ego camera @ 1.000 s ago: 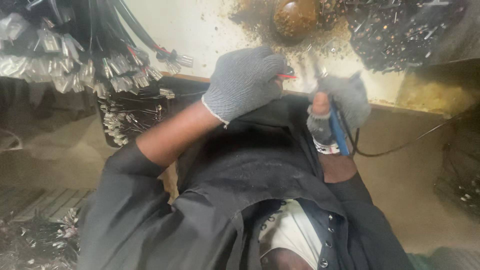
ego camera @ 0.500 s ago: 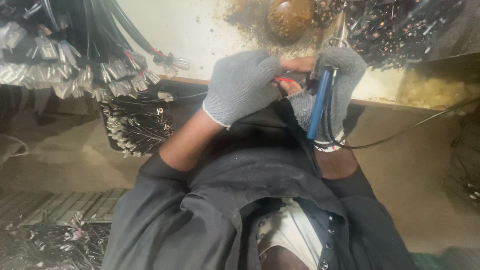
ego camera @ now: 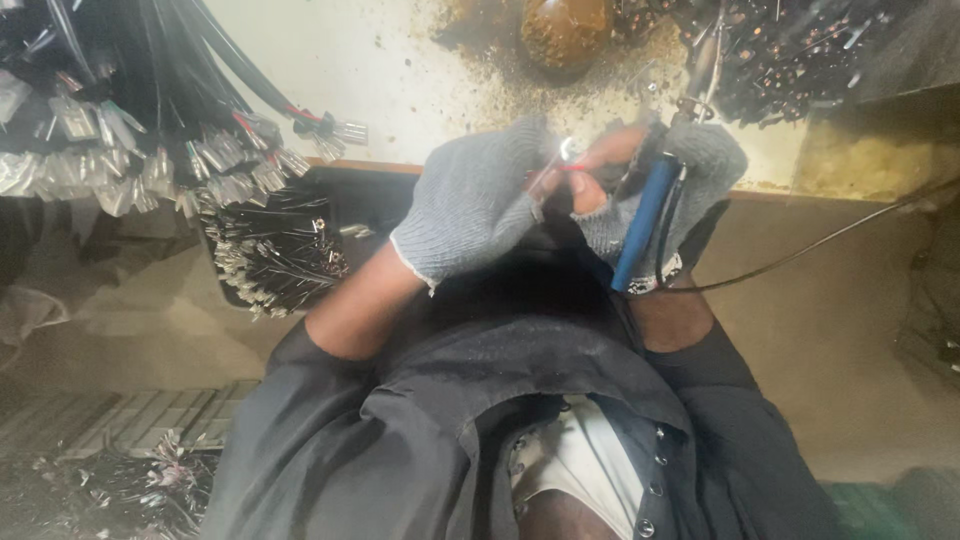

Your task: The person solders wires to connectors at a workbench. They hold a red wire, position it against a connector, apply the soldering iron to the joint, and use pliers to handle and adjust the work, repeating the process on additional wire ends.

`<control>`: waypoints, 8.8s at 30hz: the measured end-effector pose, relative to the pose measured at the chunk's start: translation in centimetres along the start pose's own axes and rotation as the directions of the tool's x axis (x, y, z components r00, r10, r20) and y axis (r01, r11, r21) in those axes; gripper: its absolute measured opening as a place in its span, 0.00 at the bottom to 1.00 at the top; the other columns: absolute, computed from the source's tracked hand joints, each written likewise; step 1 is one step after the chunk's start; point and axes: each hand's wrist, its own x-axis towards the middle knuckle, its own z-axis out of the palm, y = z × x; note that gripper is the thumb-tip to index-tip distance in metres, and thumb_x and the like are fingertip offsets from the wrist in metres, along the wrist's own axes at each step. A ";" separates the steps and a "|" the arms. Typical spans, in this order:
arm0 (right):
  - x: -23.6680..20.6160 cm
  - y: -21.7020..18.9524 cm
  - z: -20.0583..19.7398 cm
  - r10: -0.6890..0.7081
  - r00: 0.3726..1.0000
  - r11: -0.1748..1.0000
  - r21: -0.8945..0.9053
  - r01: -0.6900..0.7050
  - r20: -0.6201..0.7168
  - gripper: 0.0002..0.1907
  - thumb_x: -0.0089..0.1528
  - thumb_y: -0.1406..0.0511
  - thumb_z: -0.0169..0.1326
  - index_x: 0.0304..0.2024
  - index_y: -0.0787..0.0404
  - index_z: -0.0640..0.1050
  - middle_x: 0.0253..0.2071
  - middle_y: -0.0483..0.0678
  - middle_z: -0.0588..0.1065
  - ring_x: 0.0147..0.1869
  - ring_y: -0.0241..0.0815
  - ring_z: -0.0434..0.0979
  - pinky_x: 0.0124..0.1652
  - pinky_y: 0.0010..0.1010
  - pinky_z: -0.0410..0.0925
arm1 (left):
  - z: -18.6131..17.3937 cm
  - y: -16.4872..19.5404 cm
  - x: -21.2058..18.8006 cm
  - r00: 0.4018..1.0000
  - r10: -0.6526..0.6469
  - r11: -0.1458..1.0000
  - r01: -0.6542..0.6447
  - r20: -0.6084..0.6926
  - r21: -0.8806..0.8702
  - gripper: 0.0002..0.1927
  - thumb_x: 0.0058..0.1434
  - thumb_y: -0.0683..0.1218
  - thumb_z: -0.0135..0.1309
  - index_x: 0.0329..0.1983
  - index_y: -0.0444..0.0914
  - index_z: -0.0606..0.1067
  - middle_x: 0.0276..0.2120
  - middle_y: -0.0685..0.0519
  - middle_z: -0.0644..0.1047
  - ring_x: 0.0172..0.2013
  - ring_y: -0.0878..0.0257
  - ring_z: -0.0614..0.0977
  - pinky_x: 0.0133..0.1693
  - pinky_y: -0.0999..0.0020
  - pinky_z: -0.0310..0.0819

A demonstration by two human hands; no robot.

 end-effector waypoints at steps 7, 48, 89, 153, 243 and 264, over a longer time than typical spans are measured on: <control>-0.1 -2.1 -0.2 0.031 0.999 0.997 -0.075 -0.030 0.011 0.10 0.73 0.62 0.62 0.45 0.62 0.77 0.42 0.46 0.77 0.48 0.37 0.78 0.50 0.29 0.71 | 0.1 -0.3 -0.1 0.999 -0.031 0.996 0.029 -0.027 -0.088 0.06 0.66 0.49 0.57 0.43 0.44 0.76 0.32 0.48 0.79 0.35 0.46 0.82 0.37 0.54 0.74; 2.0 -3.2 -0.3 0.010 0.995 0.941 -0.336 -0.042 -0.094 0.06 0.73 0.67 0.65 0.44 0.62 0.80 0.44 0.46 0.78 0.50 0.39 0.78 0.53 0.28 0.69 | -0.3 -3.2 4.5 0.885 -0.043 0.997 0.010 -0.464 -0.074 0.08 0.59 0.39 0.67 0.35 0.38 0.77 0.33 0.51 0.76 0.35 0.57 0.82 0.39 0.64 0.76; 3.2 -1.8 -0.8 -0.243 0.947 0.883 -0.357 0.305 0.209 0.14 0.59 0.56 0.70 0.38 0.56 0.82 0.32 0.45 0.78 0.38 0.43 0.76 0.42 0.34 0.68 | -3.3 -0.7 -0.1 0.929 0.273 0.859 -0.120 0.249 -0.497 0.10 0.60 0.47 0.66 0.36 0.40 0.75 0.35 0.52 0.76 0.37 0.58 0.81 0.41 0.65 0.75; -0.4 3.1 -2.0 0.362 0.870 0.871 -0.454 -0.188 0.334 0.11 0.60 0.63 0.62 0.23 0.59 0.83 0.18 0.45 0.78 0.21 0.40 0.77 0.25 0.31 0.68 | 1.2 -3.0 0.7 0.967 0.172 0.969 -0.132 -0.189 0.208 0.07 0.55 0.46 0.62 0.33 0.45 0.75 0.30 0.52 0.74 0.28 0.55 0.78 0.31 0.59 0.73; 3.0 -2.9 -0.7 0.291 0.954 0.957 0.034 -0.289 -0.067 0.06 0.65 0.65 0.62 0.41 0.61 0.81 0.37 0.45 0.77 0.36 0.39 0.78 0.37 0.33 0.70 | 1.1 -2.3 0.6 0.960 0.157 0.968 -0.102 -0.230 0.231 0.05 0.57 0.46 0.61 0.35 0.45 0.76 0.31 0.50 0.74 0.30 0.49 0.79 0.30 0.54 0.71; 3.1 -3.0 -2.7 -0.169 0.985 0.965 -0.196 0.174 0.044 0.20 0.60 0.57 0.72 0.46 0.60 0.79 0.41 0.48 0.80 0.47 0.42 0.80 0.50 0.32 0.72 | -3.4 1.0 0.0 0.998 0.004 0.997 -0.008 -0.057 -0.076 0.20 0.58 0.46 0.61 0.53 0.40 0.72 0.42 0.46 0.76 0.38 0.47 0.81 0.37 0.57 0.75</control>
